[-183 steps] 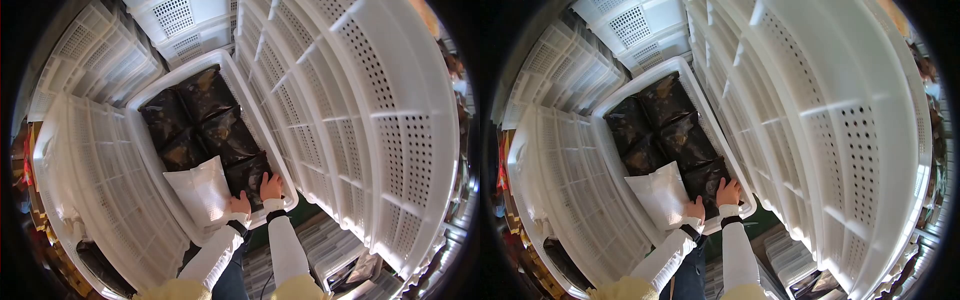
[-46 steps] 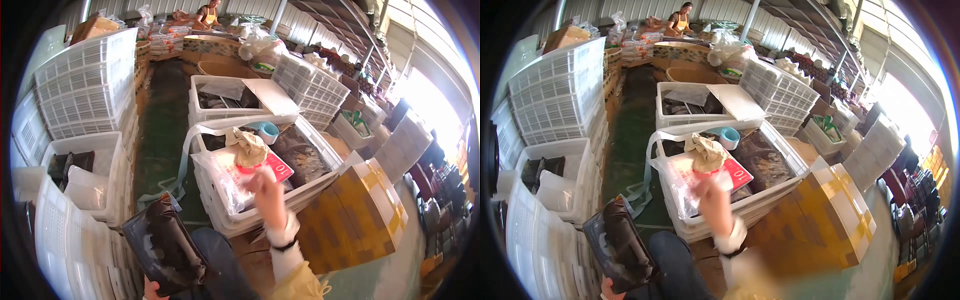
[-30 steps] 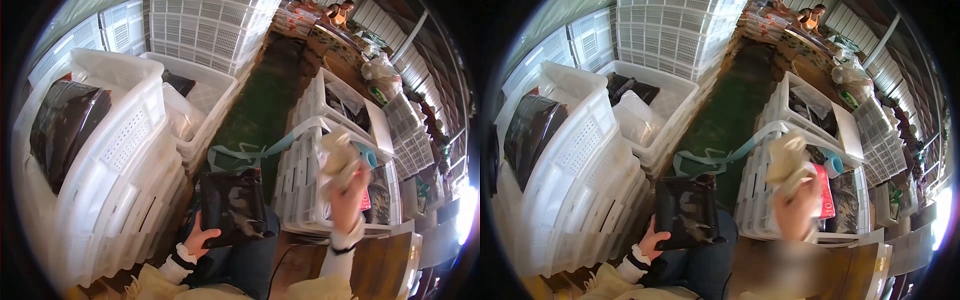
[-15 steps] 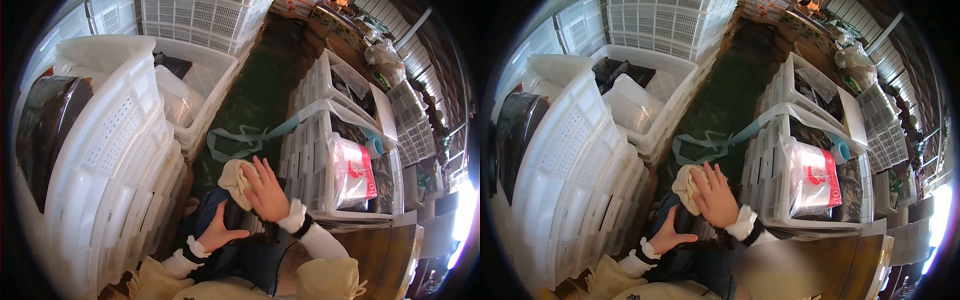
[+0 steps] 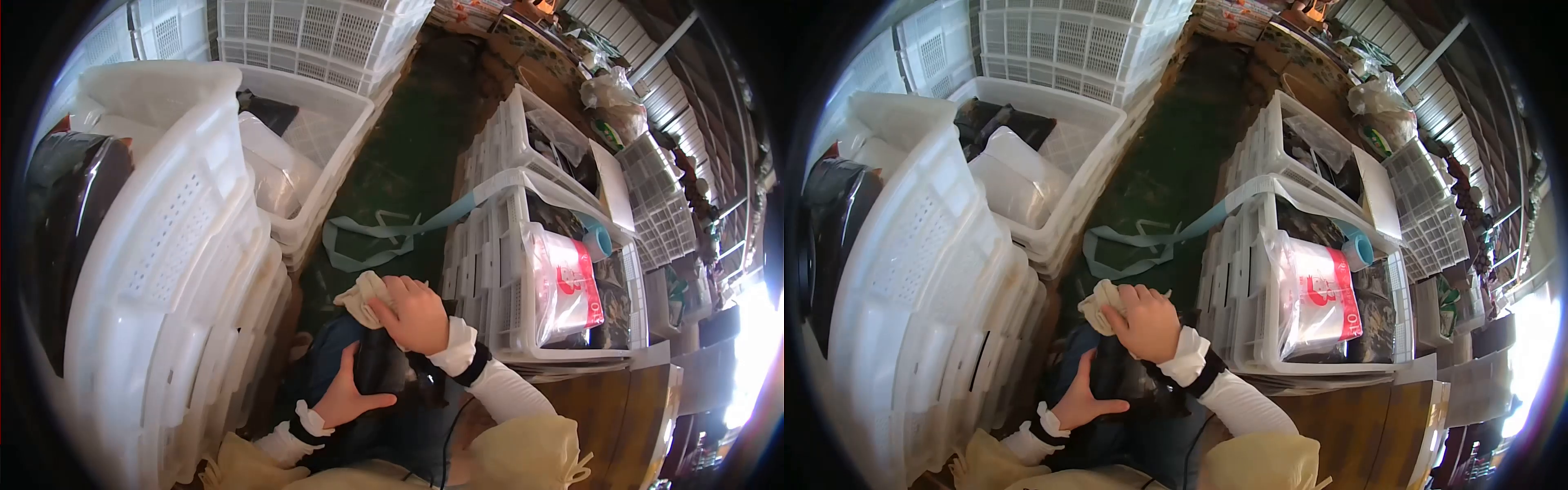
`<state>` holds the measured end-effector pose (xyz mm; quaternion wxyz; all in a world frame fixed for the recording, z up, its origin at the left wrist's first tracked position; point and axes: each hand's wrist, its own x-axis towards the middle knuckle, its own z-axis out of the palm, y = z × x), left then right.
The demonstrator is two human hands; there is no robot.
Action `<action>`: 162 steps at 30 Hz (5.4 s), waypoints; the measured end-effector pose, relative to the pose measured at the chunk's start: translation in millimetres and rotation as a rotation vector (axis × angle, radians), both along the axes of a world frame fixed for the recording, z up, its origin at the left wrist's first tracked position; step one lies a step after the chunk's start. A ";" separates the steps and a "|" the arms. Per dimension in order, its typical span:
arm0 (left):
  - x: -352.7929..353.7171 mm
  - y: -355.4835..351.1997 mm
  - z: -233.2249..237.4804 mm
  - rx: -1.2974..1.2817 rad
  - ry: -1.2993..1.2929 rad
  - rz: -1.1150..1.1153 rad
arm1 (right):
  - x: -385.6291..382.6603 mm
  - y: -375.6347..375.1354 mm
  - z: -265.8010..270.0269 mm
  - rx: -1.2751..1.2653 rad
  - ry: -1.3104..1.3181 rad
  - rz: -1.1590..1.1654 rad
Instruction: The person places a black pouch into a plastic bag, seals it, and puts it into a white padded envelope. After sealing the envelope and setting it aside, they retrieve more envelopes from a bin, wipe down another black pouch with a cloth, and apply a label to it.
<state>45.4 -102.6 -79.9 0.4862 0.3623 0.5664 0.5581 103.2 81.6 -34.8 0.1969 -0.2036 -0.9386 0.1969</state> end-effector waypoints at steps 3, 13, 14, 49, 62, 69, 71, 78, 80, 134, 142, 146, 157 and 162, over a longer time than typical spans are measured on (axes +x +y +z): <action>-2.6 0.7 5.4 0.002 -0.071 -0.012 | 26.8 14.6 -1.6 -0.210 -0.096 -0.047; -0.3 5.2 -8.4 0.029 -0.233 -0.090 | 103.4 -57.1 -6.1 0.000 -0.018 -0.179; -1.8 5.1 -10.5 0.026 -0.218 -0.087 | 101.3 -71.9 4.5 0.009 -0.095 -0.085; -12.1 24.0 26.9 -0.259 -0.374 -0.199 | 155.2 -84.2 -77.0 -0.664 0.327 -0.394; 4.0 -5.1 10.1 -0.016 -0.344 -0.223 | 190.4 -102.2 -70.9 -1.607 0.972 -0.604; -0.4 9.8 15.2 0.058 -0.338 -0.222 | 178.6 -77.4 6.6 -0.266 0.512 -0.331; 3.1 10.4 17.8 0.089 -0.415 -0.174 | 164.8 -68.9 53.6 -0.093 0.356 -0.298; 20.6 -8.9 -13.9 -0.121 -0.910 -0.121 | 117.7 -96.5 70.4 -0.732 0.165 -0.433; 16.3 -4.3 -33.9 0.023 -0.956 -0.090 | 110.2 -106.9 71.2 -0.989 0.172 -0.438; 33.1 24.6 -10.1 0.505 -0.711 0.235 | 161.1 -141.4 36.9 -0.184 0.417 -0.572; 53.7 24.1 15.5 0.761 -0.197 0.659 | 143.9 -103.9 40.5 -0.030 0.766 -0.528; 43.2 9.7 30.4 0.750 -0.244 0.570 | 111.6 -87.6 31.9 -0.326 1.365 -0.509; 36.8 14.4 93.3 0.555 -0.894 0.189 | 96.4 -119.5 17.9 -1.176 1.268 -0.562; 26.6 25.7 74.5 0.730 -0.731 0.336 | 84.1 -149.0 -1.2 -1.109 0.970 -0.370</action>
